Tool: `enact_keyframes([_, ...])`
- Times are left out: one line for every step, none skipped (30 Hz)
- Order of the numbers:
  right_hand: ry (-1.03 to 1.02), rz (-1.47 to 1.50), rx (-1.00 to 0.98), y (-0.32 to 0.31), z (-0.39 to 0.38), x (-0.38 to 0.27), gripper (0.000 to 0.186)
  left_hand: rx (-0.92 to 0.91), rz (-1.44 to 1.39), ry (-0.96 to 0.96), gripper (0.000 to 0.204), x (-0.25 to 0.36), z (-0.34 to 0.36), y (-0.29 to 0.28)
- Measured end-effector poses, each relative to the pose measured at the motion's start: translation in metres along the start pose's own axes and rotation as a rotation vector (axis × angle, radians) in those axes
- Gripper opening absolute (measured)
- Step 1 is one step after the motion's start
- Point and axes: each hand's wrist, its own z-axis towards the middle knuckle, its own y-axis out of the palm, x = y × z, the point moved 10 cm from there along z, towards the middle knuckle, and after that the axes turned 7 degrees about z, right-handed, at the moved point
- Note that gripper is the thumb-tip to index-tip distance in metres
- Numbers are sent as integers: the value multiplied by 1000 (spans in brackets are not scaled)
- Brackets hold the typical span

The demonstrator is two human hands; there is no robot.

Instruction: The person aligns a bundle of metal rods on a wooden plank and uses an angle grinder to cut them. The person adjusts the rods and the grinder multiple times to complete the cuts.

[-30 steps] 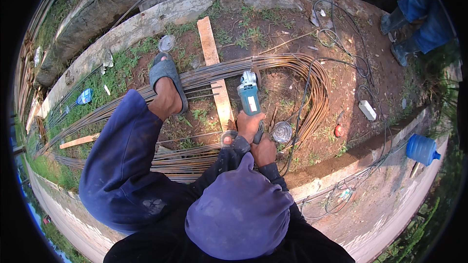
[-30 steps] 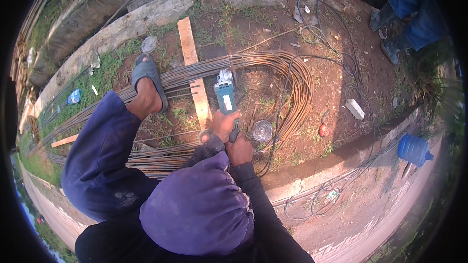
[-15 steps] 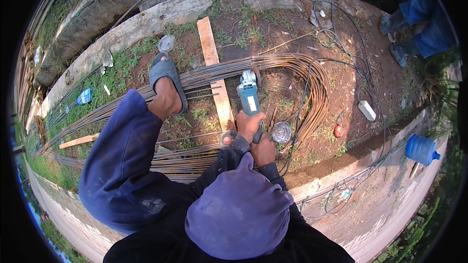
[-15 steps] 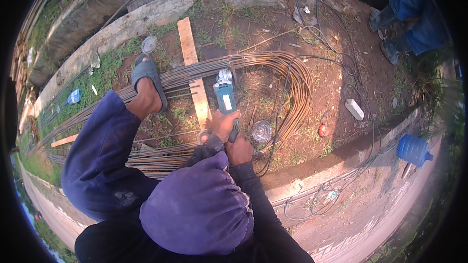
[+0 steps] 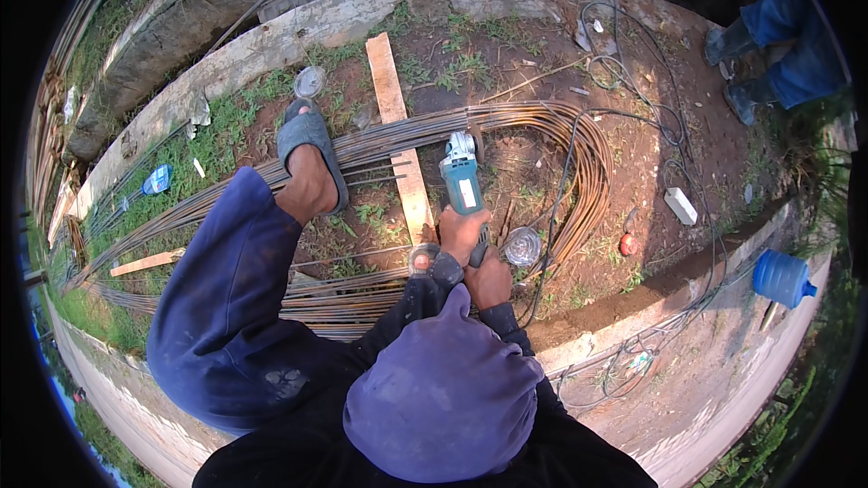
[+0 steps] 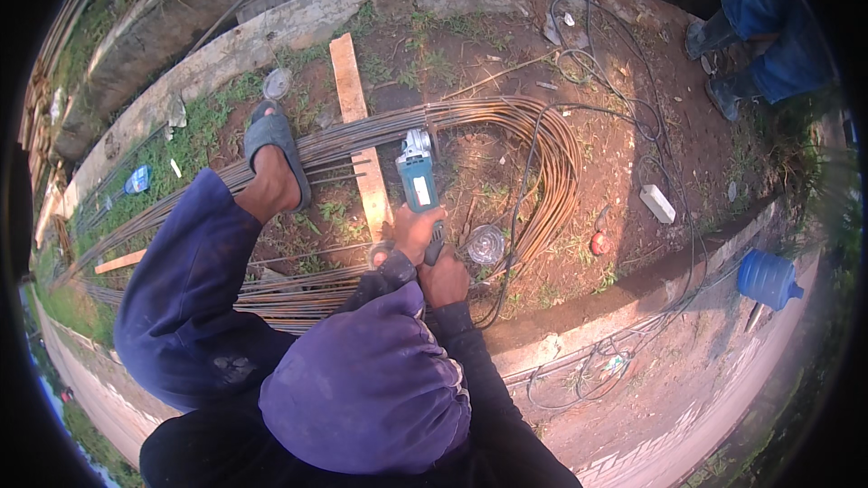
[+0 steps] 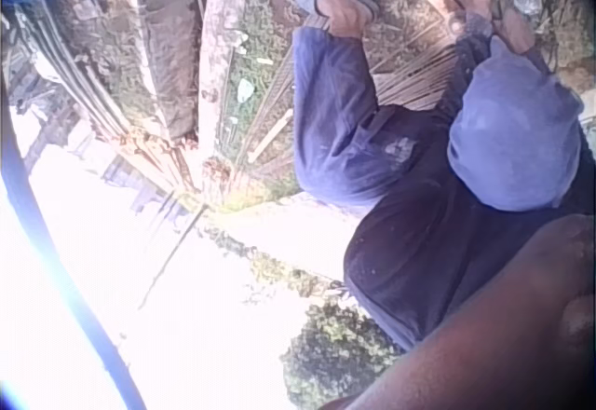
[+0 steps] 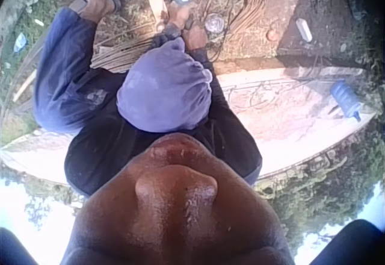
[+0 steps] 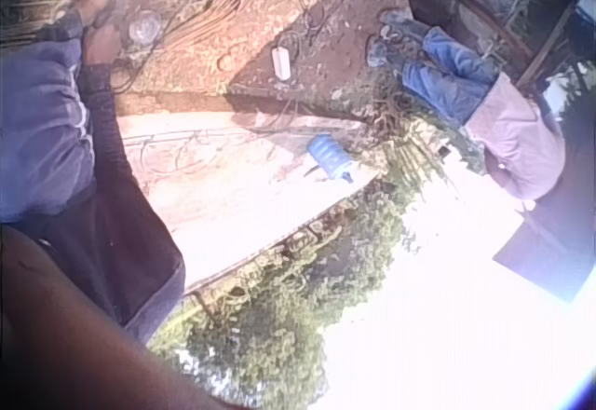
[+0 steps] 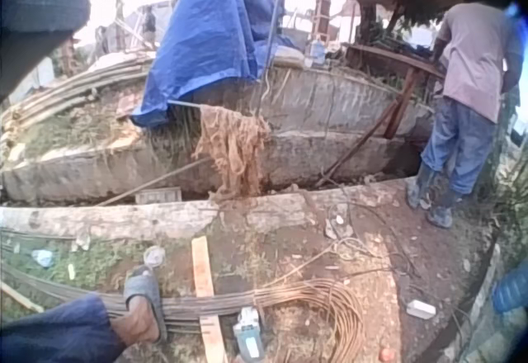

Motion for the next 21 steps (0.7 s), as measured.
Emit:
enact_keyframes([-4, 0, 1, 0, 0, 1, 31, -3, -9, -3, 25, -1, 0, 1])
enact_keyframes([-9, -1, 1, 1, 0, 1, 31, -6, -17, -6, 24, -1, 0, 1])
enact_keyframes([-9, -5, 2, 1, 0, 1, 30, -10, -23, 0, 24, -1, 0, 1])
enact_keyframes([-10, -9, 3, 1, 0, 1, 30, -13, -29, 5, 24, 0, 0, 2])
enact_keyframes([-11, -13, 4, 1, 0, 1, 30, -17, -35, 11, 24, 1, -1, 2])
enact_keyframes([-6, -13, 6, 1, 0, 2, 30, -8, -29, 3, 24, 1, -1, 1])
enact_keyframes([-3, -18, 8, 2, 0, 2, 30, 1, -27, -6, 23, 0, -2, 1])
enact_keyframes([1, -22, 10, 2, 0, 3, 30, 9, -25, -15, 23, 0, -2, 0])
enact_keyframes([-2, -21, 8, 2, 0, 2, 30, 11, -33, -9, 23, 1, -3, 0])
enact_keyframes([-5, -17, 7, 0, 0, 1, 30, 13, -39, -1, 23, 3, -3, -1])
enact_keyframes([-7, -13, 5, 0, -1, 0, 30, 14, -45, 6, 23, 5, -4, -1])
enact_keyframes([-12, -10, 9, 0, 0, -1, 30, -8, -34, 11, 21, 7, -4, 0])
enact_keyframes([-15, -8, 14, -1, 1, -2, 30, -31, -24, 17, 18, 9, -3, 1])
enact_keyframes([-19, -6, 20, -2, 2, -2, 31, -55, -15, 22, 16, 12, -3, 3])
enact_keyframes([-17, -7, 20, -2, 2, -1, 30, -55, -17, 20, 16, 13, -4, 4])
enact_keyframes([-20, -5, 19, -2, 2, -2, 30, -51, -19, 20, 16, 11, -2, 4])
enact_keyframes([-22, -4, 18, -2, 2, -3, 30, -47, -21, 20, 16, 8, -1, 4])
enact_keyframes([-27, -5, 21, -2, 2, -4, 30, -31, -14, 16, 18, 6, 0, 2])
enact_keyframes([-32, -7, 23, -1, 1, -3, 30, -15, -8, 10, 21, 2, 0, 1])
enact_keyframes([-37, -9, 25, -1, 0, -2, 30, 1, -1, 4, 24, -1, 0, 0])
enact_keyframes([-40, -8, 29, 0, -1, -1, 30, 8, -7, 5, 23, -4, 0, 0])
